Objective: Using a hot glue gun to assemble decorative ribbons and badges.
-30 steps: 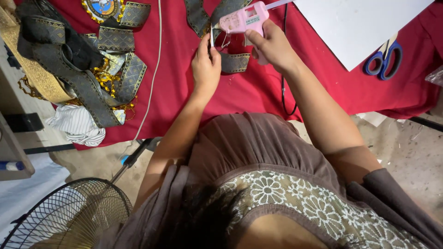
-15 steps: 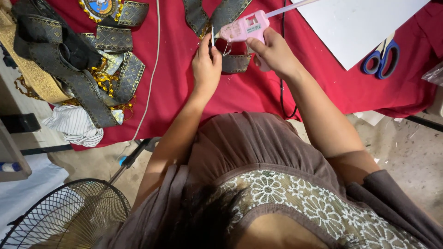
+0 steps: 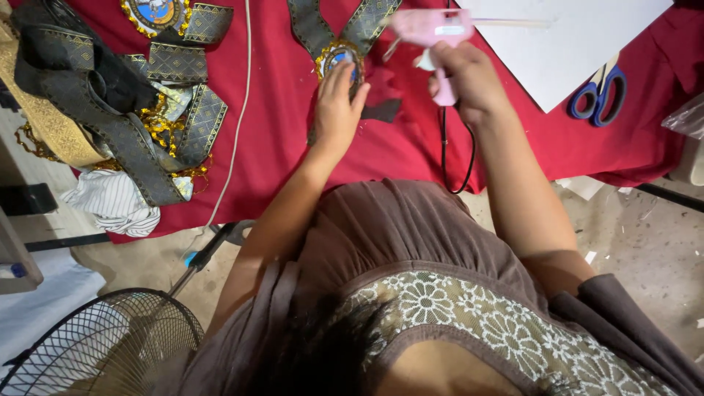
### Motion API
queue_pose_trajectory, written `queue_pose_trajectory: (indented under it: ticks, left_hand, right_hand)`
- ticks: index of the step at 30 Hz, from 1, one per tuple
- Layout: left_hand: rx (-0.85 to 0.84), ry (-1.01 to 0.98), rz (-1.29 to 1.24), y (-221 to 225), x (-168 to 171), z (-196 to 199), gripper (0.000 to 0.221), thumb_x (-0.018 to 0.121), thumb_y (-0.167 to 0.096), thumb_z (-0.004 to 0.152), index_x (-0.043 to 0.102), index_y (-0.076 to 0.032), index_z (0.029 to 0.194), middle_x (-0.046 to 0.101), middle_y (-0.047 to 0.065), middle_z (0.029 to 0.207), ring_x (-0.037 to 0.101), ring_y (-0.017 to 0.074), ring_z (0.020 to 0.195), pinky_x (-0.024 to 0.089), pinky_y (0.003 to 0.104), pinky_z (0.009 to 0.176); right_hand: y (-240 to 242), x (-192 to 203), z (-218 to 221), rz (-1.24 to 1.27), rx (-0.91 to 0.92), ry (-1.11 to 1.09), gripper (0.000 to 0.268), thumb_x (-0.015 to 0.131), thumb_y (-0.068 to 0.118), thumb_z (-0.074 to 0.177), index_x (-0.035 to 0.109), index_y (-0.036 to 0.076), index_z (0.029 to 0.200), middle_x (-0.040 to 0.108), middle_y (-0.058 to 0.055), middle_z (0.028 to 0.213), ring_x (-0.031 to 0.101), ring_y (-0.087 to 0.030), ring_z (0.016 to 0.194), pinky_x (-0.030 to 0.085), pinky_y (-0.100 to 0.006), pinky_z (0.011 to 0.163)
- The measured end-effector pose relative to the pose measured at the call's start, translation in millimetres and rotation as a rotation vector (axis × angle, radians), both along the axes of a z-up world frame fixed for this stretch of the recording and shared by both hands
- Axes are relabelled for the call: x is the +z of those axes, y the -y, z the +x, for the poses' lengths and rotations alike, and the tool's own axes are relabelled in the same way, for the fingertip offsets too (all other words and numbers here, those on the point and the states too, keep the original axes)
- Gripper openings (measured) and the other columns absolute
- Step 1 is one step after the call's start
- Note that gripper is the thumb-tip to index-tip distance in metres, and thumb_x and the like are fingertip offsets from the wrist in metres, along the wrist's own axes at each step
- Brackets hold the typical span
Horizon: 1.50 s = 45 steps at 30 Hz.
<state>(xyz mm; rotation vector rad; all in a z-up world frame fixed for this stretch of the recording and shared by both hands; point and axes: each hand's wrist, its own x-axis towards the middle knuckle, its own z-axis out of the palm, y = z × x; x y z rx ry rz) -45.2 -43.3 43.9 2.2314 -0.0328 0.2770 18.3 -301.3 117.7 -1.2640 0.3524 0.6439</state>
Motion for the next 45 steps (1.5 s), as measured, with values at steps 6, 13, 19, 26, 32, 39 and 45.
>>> queue_pose_trajectory:
  ticks: [6,13,19,26,32,39,45]
  left_hand:
    - [-0.149,-0.031,0.411,6.0,-18.9,3.8,0.036,0.074,-0.023,0.096,0.065,-0.007,0.128,0.053,0.013,0.151,0.046,0.0397,0.141,0.043,0.055,0.11]
    - [-0.222,0.094,0.623,-2.7,-39.8,11.5,0.051,0.065,-0.021,0.106,0.051,-0.012,0.154,0.035,0.016,0.164,0.033,0.0406,0.152,0.033,0.058,0.123]
    - [-0.232,0.104,0.623,-6.1,-37.2,12.4,0.051,0.064,-0.022,0.106,0.051,-0.015,0.155,0.035,0.016,0.164,0.032,0.0453,0.151,0.034,0.058,0.121]
    - [-0.241,0.08,0.646,-6.1,-34.1,12.7,0.05,0.063,-0.02,0.106,0.052,-0.014,0.155,0.037,0.018,0.164,0.035,0.0456,0.149,0.037,0.056,0.119]
    - [-0.231,0.074,0.643,-5.3,-34.1,14.7,0.053,0.063,-0.023,0.103,0.051,-0.015,0.154,0.036,0.018,0.162,0.037,0.0453,0.147,0.038,0.056,0.118]
    - [-0.212,0.032,0.676,-3.6,-36.4,14.5,0.054,0.062,-0.022,0.101,0.051,-0.018,0.154,0.037,0.015,0.163,0.038,0.0438,0.147,0.039,0.055,0.119]
    - [-0.164,0.146,0.598,-3.4,-41.8,13.7,0.049,0.064,-0.025,0.106,0.053,-0.017,0.153,0.037,0.014,0.162,0.037,0.0416,0.148,0.038,0.055,0.117]
  right_hand:
    - [59.2,-10.0,-4.6,0.137,-0.17,0.056,0.033,0.057,0.03,0.11,0.062,0.001,0.125,0.076,-0.01,0.105,0.063,-0.017,0.065,0.055,-0.032,0.061]
    - [134.4,-37.2,-8.7,0.295,-0.491,0.042,0.042,0.063,0.036,0.113,0.06,0.002,0.137,0.069,-0.014,0.106,0.067,-0.023,0.074,0.056,-0.037,0.063]
    - [185.3,-57.7,-12.6,-0.056,-0.594,0.341,0.038,0.067,0.032,0.111,0.052,0.006,0.133,0.074,-0.016,0.119,0.071,-0.025,0.078,0.056,-0.039,0.063]
    - [205.1,-82.4,-2.1,0.094,-0.712,0.119,0.036,0.055,0.029,0.112,0.052,0.0,0.133,0.071,-0.019,0.115,0.076,-0.03,0.087,0.068,-0.052,0.073]
    - [231.5,-119.3,-14.1,-0.115,-0.679,0.136,0.037,0.054,0.033,0.112,0.06,-0.002,0.123,0.073,-0.019,0.097,0.07,-0.029,0.076,0.055,-0.039,0.059]
    - [182.0,-76.1,-38.4,-1.258,-0.253,0.83,0.008,0.064,0.01,0.115,0.066,0.006,0.108,0.074,-0.009,0.096,0.072,-0.024,0.083,0.058,-0.039,0.074]
    - [10.7,-49.0,-16.9,-0.782,0.09,0.767,0.027,0.054,-0.003,0.107,0.067,0.008,0.128,0.063,-0.014,0.135,0.061,-0.032,0.126,0.048,-0.043,0.109]
